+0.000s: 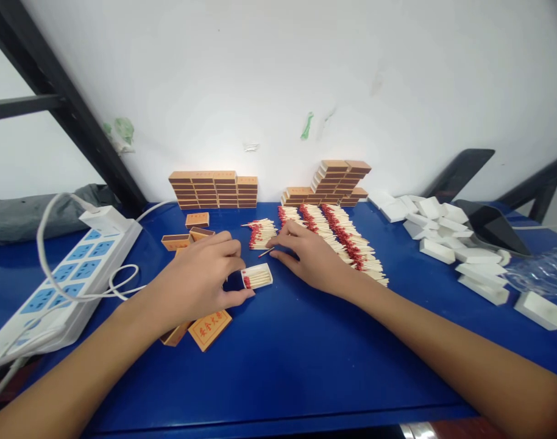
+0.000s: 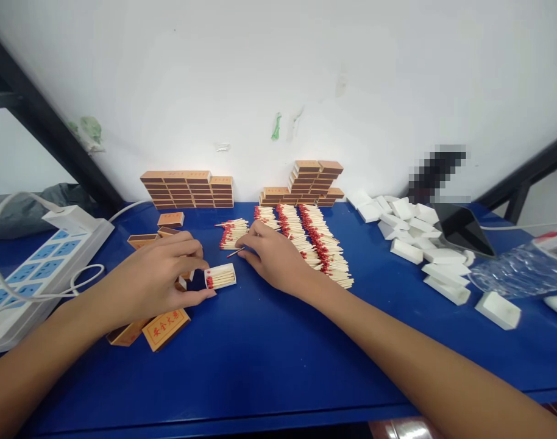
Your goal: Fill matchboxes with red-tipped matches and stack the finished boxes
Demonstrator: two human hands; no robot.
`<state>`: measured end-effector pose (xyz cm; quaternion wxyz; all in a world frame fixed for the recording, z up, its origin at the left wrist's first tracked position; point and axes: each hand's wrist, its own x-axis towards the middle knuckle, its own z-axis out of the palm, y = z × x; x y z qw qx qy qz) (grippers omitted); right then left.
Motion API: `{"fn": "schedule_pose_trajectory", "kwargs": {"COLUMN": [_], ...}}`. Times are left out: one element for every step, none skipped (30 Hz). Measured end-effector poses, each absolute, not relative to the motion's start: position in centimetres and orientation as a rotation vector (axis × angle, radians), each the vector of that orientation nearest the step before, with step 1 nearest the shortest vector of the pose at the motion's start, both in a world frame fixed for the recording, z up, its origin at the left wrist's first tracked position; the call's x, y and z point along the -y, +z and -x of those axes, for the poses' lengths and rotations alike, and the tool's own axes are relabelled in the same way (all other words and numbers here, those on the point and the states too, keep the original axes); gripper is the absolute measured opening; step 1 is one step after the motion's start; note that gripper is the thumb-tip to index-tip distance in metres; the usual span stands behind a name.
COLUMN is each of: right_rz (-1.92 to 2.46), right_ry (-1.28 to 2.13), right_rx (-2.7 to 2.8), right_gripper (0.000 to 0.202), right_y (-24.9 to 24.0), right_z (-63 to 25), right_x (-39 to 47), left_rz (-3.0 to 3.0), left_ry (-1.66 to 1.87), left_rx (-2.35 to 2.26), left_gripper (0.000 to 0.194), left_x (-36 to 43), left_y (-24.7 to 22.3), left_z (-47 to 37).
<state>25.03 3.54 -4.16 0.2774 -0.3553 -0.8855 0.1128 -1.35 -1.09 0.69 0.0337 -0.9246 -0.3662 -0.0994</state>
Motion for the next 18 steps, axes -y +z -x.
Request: {"fn": "schedule_pose_trajectory", "kwargs": {"right_rz": [0.95, 0.945, 0.943, 0.943, 0.948, 0.957, 0.97, 0.987, 1.001, 1.014, 1.023, 1.029, 1.032, 1.033, 1.035, 1.035, 1.033, 1.029], "right_ry": [0.307, 0.308, 0.304, 0.299, 0.292, 0.284, 0.278, 0.274, 0.27, 0.27, 0.273, 0.28, 0.29, 0.301, 0.311, 0.317, 0.318, 0.316], "right_rx": [2.387, 2.391, 2.392, 2.392, 2.394, 2.399, 2.406, 2.411, 2.411, 2.41, 2.409, 2.409, 2.411, 2.415, 2.421, 2.429, 2.436, 2.444], "right_gripper": [0.019, 0.019, 0.019, 0.018, 0.016, 0.014, 0.013, 0.011, 0.009, 0.007, 0.006, 0.005, 0.005, 0.006, 0.007, 0.008, 0.009, 0.01], "right_y": [-4.36, -4.51, -4.63, -4.68, -4.69, -4.65, -4.57, -4.47, -4.36, -4.25, -4.15, -4.06, -4.01, -3.97, -3.96, -3.96, -3.99, -4.02], "right_z": [-25.03, -24.98, -24.9, -24.82, -24.75, -24.69, -24.66, -24.65, -24.65, -24.67, -24.69, -24.7, -24.71, -24.72, -24.73, -24.73, -24.74, -24.74], "right_x": [-3.63, -3.66, -3.65, -3.62, -3.58, -3.54, -3.5, -3.45, -3.38, -3.29, -3.2, -3.1, -3.0, -2.93, -2.87, -2.84, -2.84, -2.87], "left_rz": [2.843, 2.842, 2.841, 2.841, 2.843, 2.846, 2.848, 2.849, 2.849, 2.849, 2.85, 2.851, 2.854, 2.858, 2.862, 2.865, 2.868, 2.871], "left_ry": [-0.304, -0.302, -0.302, -0.299, -0.295, -0.292, -0.293, -0.294, -0.295, -0.294, -0.292, -0.287, -0.28, -0.271, -0.267, -0.266, -0.265, -0.267], "left_rx": [1.126, 1.123, 1.12, 1.118, 1.12, 1.122, 1.122, 1.122, 1.122, 1.122, 1.123, 1.129, 1.14, 1.15, 1.156, 1.159, 1.16, 1.159], "left_gripper": [0.028, 0.028, 0.029, 0.029, 0.029, 0.03, 0.03, 0.031, 0.031, 0.031, 0.031, 0.031, 0.032, 0.032, 0.033, 0.033, 0.033, 0.033], "left_x": [1.07, 1.05, 1.04, 1.02, 1.0, 0.99, 0.97, 0.96, 0.95, 0.95, 0.94, 0.94, 0.93, 0.93, 0.93, 0.93, 0.94, 0.96], "left_y": [0.68, 0.68, 0.67, 0.66, 0.65, 0.62, 0.59, 0.55, 0.51, 0.47, 0.44, 0.42, 0.41, 0.4, 0.41, 0.43, 0.45, 0.48], "left_z": [1.34, 1.33, 1.32, 1.31, 1.31, 1.32, 1.34, 1.37, 1.41, 1.44, 1.46, 1.47, 1.47, 1.46, 1.44, 1.43, 1.42, 1.42]}}
